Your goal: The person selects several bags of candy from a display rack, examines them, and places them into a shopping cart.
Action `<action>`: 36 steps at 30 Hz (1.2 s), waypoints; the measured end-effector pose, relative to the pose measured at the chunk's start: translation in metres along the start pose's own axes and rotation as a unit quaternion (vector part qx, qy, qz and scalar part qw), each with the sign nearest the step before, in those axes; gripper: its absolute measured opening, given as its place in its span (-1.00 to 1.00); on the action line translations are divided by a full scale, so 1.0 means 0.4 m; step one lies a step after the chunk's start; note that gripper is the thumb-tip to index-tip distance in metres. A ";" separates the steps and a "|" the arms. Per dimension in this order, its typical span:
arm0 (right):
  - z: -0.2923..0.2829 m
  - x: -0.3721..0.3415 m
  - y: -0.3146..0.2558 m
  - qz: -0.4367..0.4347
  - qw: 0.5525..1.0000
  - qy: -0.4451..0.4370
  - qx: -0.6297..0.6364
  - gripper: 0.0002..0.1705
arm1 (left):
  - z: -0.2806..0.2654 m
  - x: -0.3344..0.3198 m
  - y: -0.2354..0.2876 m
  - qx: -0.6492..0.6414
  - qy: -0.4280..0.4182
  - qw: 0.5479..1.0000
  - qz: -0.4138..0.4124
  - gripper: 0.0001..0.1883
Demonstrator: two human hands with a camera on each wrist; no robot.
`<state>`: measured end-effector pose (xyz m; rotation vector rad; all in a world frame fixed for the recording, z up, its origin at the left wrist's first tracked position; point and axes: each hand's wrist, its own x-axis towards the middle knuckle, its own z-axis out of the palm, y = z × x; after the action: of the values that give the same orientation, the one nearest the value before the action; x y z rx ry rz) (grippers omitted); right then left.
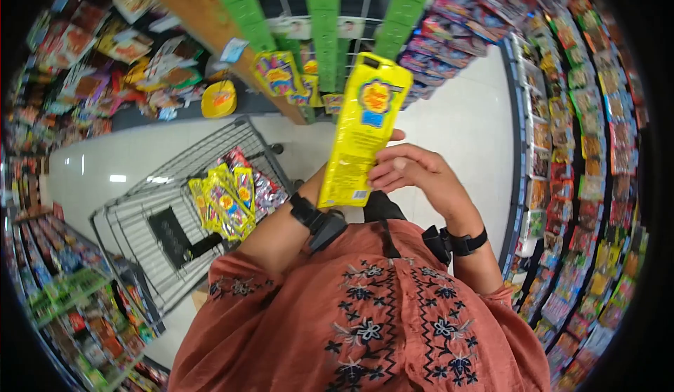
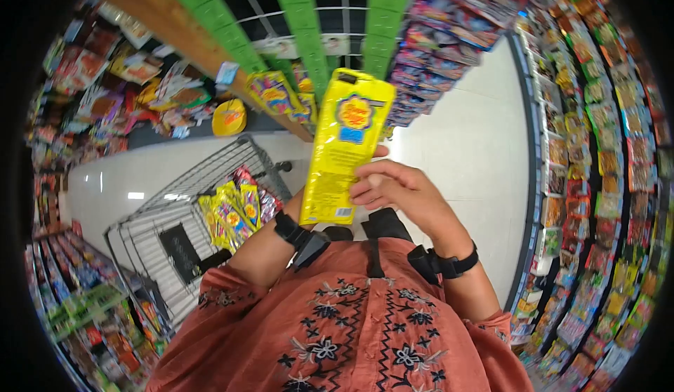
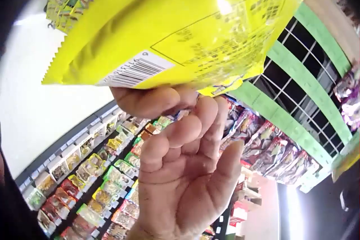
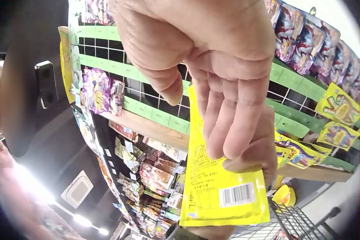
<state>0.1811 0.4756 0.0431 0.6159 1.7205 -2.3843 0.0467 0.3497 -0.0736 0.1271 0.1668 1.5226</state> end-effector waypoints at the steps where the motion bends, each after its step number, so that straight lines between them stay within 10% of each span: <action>1: -0.005 0.007 0.007 -0.002 1.000 0.005 -0.001 -0.61 | -0.026 0.004 -0.005 -0.001 0.020 1.000 0.005 -0.37; 3: 0.004 0.025 0.017 -0.008 1.000 0.030 -0.001 -0.58 | -0.052 0.007 -0.003 0.096 0.004 0.995 0.031 -0.44; 4: 0.004 0.037 0.027 -0.006 0.998 0.058 -0.021 -0.54 | -0.014 -0.022 0.008 0.209 0.201 0.957 0.029 -0.46; 6: 0.016 0.056 0.040 -0.014 0.997 0.080 -0.011 -0.53 | 0.032 -0.024 -0.005 0.360 0.290 0.875 0.141 -0.48; 11: 0.002 0.114 0.092 0.035 0.993 0.096 -0.059 -0.57 | -0.024 -0.080 -0.003 0.419 0.379 0.811 0.153 -0.60; 31: -0.036 0.125 0.210 0.116 0.982 0.145 -0.038 -0.72 | -0.116 -0.167 0.026 0.382 0.269 0.880 -0.083 -0.37; 36: -0.080 0.025 0.221 0.097 0.965 0.244 -0.010 -0.71 | -0.280 -0.027 0.131 0.523 0.322 0.788 0.036 -0.54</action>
<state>0.2102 0.4769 -0.0467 1.3956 1.7400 -2.1965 -0.0260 0.3389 -0.1734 0.4923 1.5786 1.3321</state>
